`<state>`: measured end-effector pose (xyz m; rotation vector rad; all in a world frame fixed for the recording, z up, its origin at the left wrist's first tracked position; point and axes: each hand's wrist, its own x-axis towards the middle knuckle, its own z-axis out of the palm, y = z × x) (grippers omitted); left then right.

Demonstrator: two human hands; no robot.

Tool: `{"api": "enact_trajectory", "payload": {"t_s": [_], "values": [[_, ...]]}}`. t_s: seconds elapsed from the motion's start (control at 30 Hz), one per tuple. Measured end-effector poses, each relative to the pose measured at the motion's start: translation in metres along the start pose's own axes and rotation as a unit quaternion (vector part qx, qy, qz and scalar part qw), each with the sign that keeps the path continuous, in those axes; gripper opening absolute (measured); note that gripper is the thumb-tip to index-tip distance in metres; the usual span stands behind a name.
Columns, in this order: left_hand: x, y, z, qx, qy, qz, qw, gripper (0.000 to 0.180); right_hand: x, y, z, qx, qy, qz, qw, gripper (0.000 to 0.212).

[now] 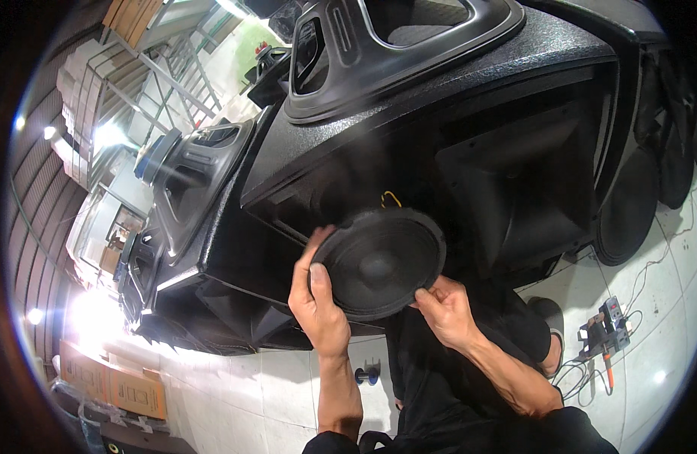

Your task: The person installs a speaker into a vehicle door panel. They position the speaker, connect wires to the terminals, and solder the connections using a soldering iron and solder wire. The person then adjusts the speaker and wires within the door cavity.

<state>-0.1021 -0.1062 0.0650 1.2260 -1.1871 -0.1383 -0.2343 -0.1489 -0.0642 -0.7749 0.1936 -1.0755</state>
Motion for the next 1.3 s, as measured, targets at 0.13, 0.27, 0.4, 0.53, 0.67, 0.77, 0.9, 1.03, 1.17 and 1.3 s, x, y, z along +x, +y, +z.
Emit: {"api": "enact_trajectory", "payload": {"t_s": [0.13,0.27,0.4,0.53,0.67,0.77,0.9,1.03,1.17,1.3], "values": [[0.022,0.006,0.017,0.219,0.058,0.134,0.965,0.021,0.023,0.005,0.005,0.048,-0.007,-0.002,0.999,0.028],[0.038,0.007,0.020,0.281,0.034,0.208,0.936,0.018,0.032,0.011,0.010,0.065,-0.009,-0.028,0.997,0.028],[0.044,0.012,0.023,0.301,0.017,0.247,0.921,0.013,0.036,0.007,0.015,0.040,-0.011,-0.021,0.999,0.028],[0.053,0.015,0.034,0.359,-0.006,0.334,0.872,0.015,0.047,-0.001,0.027,-0.027,-0.015,0.061,0.998,0.033],[0.054,0.008,0.045,0.376,0.055,0.330,0.864,0.019,0.061,-0.003,0.025,-0.112,0.005,0.114,0.987,0.040],[0.051,0.007,0.044,0.384,0.067,0.320,0.864,0.026,0.065,-0.001,0.030,-0.103,0.022,0.120,0.987,0.042],[0.038,-0.006,0.047,0.398,0.060,0.302,0.864,0.047,0.066,-0.001,0.052,-0.232,0.169,0.073,0.955,0.044],[0.027,-0.015,0.034,0.409,-0.015,0.276,0.870,0.062,0.061,-0.007,0.054,-0.215,0.129,0.091,0.964,0.043],[0.021,-0.023,0.030,0.448,-0.051,0.292,0.843,0.061,0.051,-0.010,0.038,-0.186,0.093,0.104,0.973,0.041],[0.003,-0.030,0.022,0.422,-0.064,0.295,0.855,0.064,0.016,-0.014,0.017,-0.243,0.014,0.163,0.956,0.040]]}}
